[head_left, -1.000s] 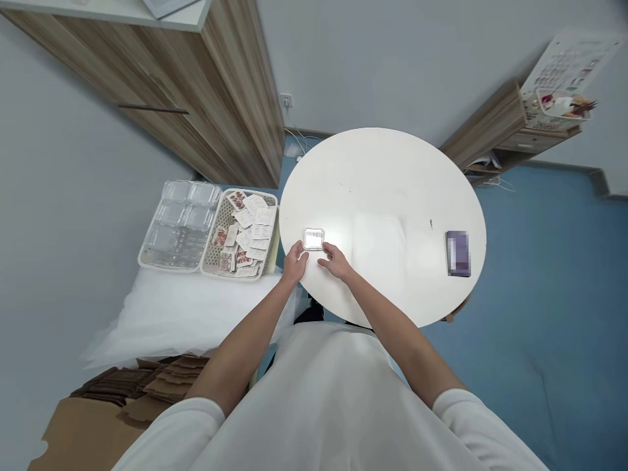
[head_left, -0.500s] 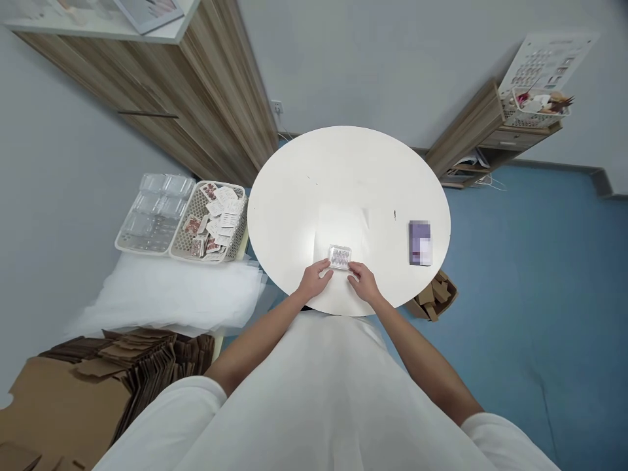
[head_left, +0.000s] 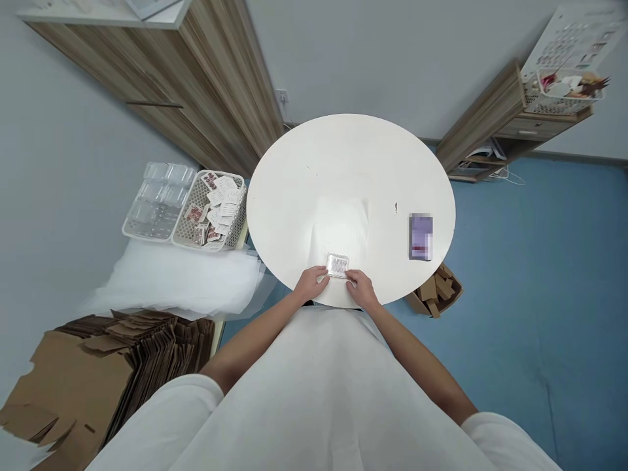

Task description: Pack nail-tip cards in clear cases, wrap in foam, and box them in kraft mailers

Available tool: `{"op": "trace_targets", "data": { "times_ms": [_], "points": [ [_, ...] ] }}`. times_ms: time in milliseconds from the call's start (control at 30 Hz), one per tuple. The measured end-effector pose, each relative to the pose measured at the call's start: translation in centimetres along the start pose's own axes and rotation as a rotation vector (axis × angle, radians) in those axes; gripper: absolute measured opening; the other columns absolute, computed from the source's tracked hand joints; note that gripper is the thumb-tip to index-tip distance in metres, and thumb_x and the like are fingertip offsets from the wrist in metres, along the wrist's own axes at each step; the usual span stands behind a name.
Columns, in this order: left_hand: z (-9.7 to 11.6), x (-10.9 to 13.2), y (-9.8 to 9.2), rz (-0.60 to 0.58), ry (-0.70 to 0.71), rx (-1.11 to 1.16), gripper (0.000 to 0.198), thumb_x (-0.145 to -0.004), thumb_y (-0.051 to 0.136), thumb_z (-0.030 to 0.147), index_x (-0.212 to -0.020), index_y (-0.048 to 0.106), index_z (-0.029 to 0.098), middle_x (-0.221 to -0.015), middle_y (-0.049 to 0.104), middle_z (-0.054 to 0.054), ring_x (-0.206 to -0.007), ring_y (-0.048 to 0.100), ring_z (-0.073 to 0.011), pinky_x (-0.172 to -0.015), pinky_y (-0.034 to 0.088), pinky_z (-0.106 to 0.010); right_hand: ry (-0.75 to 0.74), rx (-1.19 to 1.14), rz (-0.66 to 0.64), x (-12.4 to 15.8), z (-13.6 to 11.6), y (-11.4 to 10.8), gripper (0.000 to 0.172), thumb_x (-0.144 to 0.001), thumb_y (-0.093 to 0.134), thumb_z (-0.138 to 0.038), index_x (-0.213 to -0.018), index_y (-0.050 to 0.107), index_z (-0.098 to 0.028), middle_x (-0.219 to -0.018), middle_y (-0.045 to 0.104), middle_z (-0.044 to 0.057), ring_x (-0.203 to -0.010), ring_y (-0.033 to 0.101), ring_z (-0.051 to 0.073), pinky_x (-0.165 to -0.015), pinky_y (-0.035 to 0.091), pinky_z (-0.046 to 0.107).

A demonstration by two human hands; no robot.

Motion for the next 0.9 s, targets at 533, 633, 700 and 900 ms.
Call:
{"op": "trace_targets", "data": {
  "times_ms": [533,633,700,900],
  "points": [
    [-0.6,-1.9,-0.7,-0.165,0.456,-0.279,0.068,-0.063,0.065,0.024,-0.126,0.039,0.020,-0.139,0.030,-0.011,-0.128,0.027,-0.0287,-0.103,0.024,-0.042,-0.340,0.547,-0.216,-3.1,-3.1,0.0,0.067,-0.066,0.067,-0.023,-0.125,0.036,-0.024,-0.140,0.029,0.010,-0.129,0.025,0.030,-0.098,0.029,0.047],
    [-0.8,-2.1,-0.6,-0.183,0.454,-0.312,0.069,-0.064,0.065,0.025,-0.127,0.038,0.020,-0.139,0.031,-0.012,-0.126,0.031,-0.0289,-0.101,0.025,-0.042,-0.377,0.576,-0.266,-3.9,-3.3,0.0,0.058,-0.066,0.066,-0.020,-0.119,0.042,-0.023,-0.134,0.037,0.011,-0.124,0.032,0.031,-0.095,0.032,0.046],
    [-0.8,-2.1,-0.6,-0.191,0.447,-0.337,0.069,-0.064,0.065,0.025,-0.127,0.038,0.021,-0.139,0.031,-0.011,-0.125,0.031,-0.0288,-0.100,0.025,-0.042,-0.396,0.599,-0.280,-4.2,-3.4,0.0,0.053,-0.067,0.065,-0.016,-0.116,0.045,-0.022,-0.131,0.041,0.012,-0.121,0.036,0.031,-0.093,0.034,0.046],
    [-0.4,-2.1,-1.0,-0.192,0.449,-0.340,0.067,-0.065,0.064,0.027,-0.126,0.038,0.023,-0.138,0.033,-0.011,-0.124,0.033,-0.0293,-0.099,0.024,-0.041,-0.425,0.695,-0.320,-4.6,-3.4,0.4,0.048,-0.066,0.059,-0.012,-0.112,0.046,-0.020,-0.128,0.042,0.014,-0.119,0.038,0.030,-0.090,0.040,0.043]
  ]
}}
Point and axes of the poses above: each hand's wrist, its own x-axis away from the middle knuckle, its own y-axis out of the palm, z = x × y, the point moved 3 cm from there along -x, towards the middle knuckle
